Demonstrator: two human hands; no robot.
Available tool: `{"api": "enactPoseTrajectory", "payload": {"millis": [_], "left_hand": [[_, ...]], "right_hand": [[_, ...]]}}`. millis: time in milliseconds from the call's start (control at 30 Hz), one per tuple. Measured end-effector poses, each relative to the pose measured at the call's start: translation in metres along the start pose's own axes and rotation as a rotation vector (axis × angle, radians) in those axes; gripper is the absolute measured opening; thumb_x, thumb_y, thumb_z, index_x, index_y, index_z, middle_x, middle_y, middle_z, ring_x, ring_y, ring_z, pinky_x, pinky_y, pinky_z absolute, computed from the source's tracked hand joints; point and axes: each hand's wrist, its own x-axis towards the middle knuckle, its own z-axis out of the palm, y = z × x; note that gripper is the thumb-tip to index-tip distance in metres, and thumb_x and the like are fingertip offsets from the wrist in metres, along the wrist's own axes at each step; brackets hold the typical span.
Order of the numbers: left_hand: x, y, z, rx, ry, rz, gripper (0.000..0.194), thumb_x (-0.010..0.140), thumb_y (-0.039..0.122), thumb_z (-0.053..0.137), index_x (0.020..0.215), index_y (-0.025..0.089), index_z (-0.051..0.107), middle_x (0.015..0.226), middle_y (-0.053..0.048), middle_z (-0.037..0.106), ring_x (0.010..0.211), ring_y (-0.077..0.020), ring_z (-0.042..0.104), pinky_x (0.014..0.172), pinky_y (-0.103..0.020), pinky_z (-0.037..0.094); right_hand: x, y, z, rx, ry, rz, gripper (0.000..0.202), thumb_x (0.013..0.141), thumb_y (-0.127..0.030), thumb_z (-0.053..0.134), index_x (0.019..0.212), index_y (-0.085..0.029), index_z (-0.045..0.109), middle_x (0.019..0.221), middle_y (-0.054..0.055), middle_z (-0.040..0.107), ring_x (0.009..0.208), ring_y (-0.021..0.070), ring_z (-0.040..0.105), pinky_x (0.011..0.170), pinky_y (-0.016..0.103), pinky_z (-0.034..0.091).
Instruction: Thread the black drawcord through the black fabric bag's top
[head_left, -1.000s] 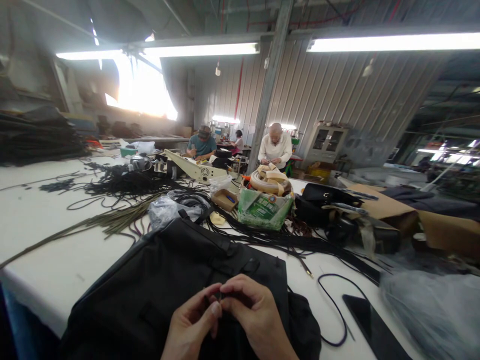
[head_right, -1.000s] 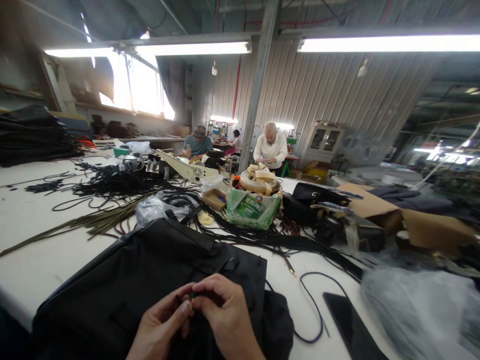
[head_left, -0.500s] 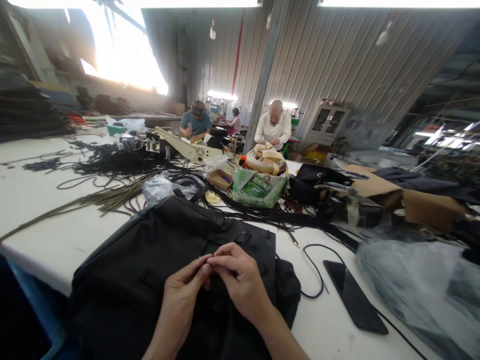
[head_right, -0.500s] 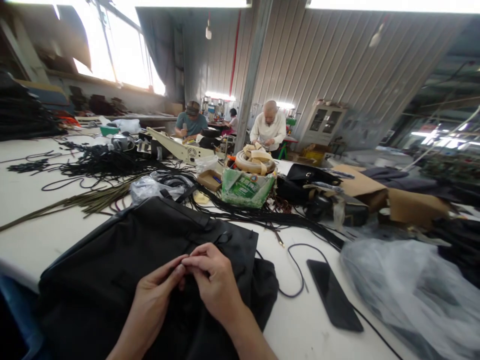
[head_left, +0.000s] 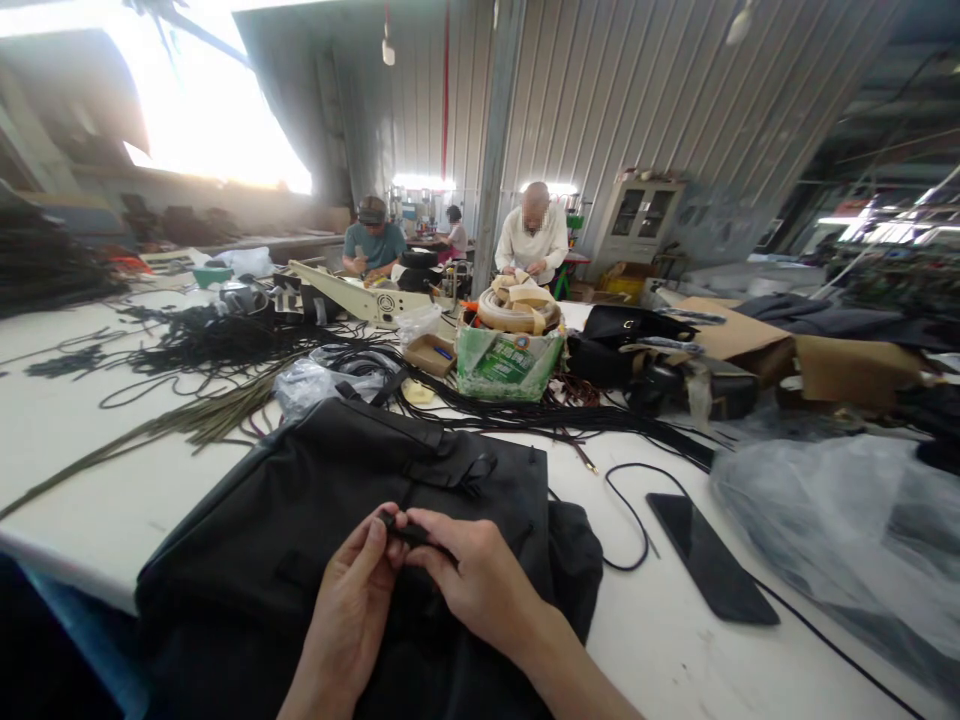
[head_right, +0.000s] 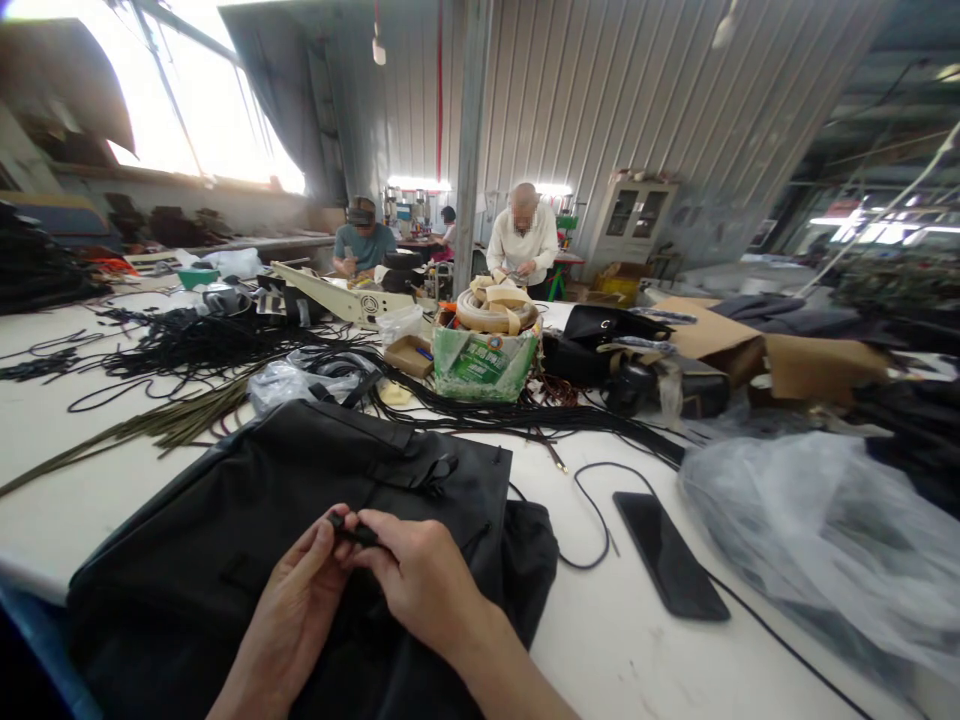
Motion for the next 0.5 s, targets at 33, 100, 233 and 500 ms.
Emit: {"api": "enactPoseTrajectory", "payload": {"millis": [33,100,233,500], "left_hand": [[0.001,0.000,-0.001,-0.018,0.017,-0.002,0.049,0.069,0.041,0.108,0.106,0.016,0.089,0.104,-0.010,0.084,0.081,-0.0131,0.071,0.077,-0.020,0.064],[0.002,-0.001,0.000,-0.030,0.038,-0.009,0.049,0.066,0.040,0.109,0.104,0.016,0.089,0.104,-0.010,0.083,0.083,-0.0139,0.072,0.076,-0.020,0.065],[0.000,0.000,0.006,0.029,0.041,0.011,0.050,0.064,0.043,0.110,0.100,0.015,0.089,0.098,-0.009,0.083,0.076,-0.0120,0.067,0.072,-0.020,0.064],[0.005,-0.014,-0.006,0.192,0.061,-0.039,0.066,0.043,0.055,0.114,0.094,0.019,0.092,0.089,-0.009,0.086,0.078,-0.0214,0.077,0.071,-0.025,0.065]], "right_hand": [[0.000,-0.001,-0.001,-0.004,0.034,-0.007,0.025,0.108,-0.025,0.067,0.129,-0.024,0.082,0.111,0.005,0.085,0.094,0.0230,0.082,0.088,0.030,0.061],[0.000,-0.004,-0.003,-0.019,0.127,-0.014,0.022,0.110,-0.027,0.064,0.117,-0.023,0.085,0.097,0.005,0.083,0.080,0.0204,0.078,0.080,0.029,0.060],[0.001,-0.009,-0.005,0.023,0.256,0.014,0.020,0.109,-0.028,0.063,0.114,-0.021,0.081,0.090,0.004,0.078,0.073,0.0180,0.072,0.071,0.028,0.057],[0.002,0.001,0.002,0.009,0.199,-0.063,0.018,0.093,-0.015,0.076,0.108,-0.023,0.082,0.102,0.004,0.077,0.089,0.0190,0.073,0.079,0.026,0.053]]}}
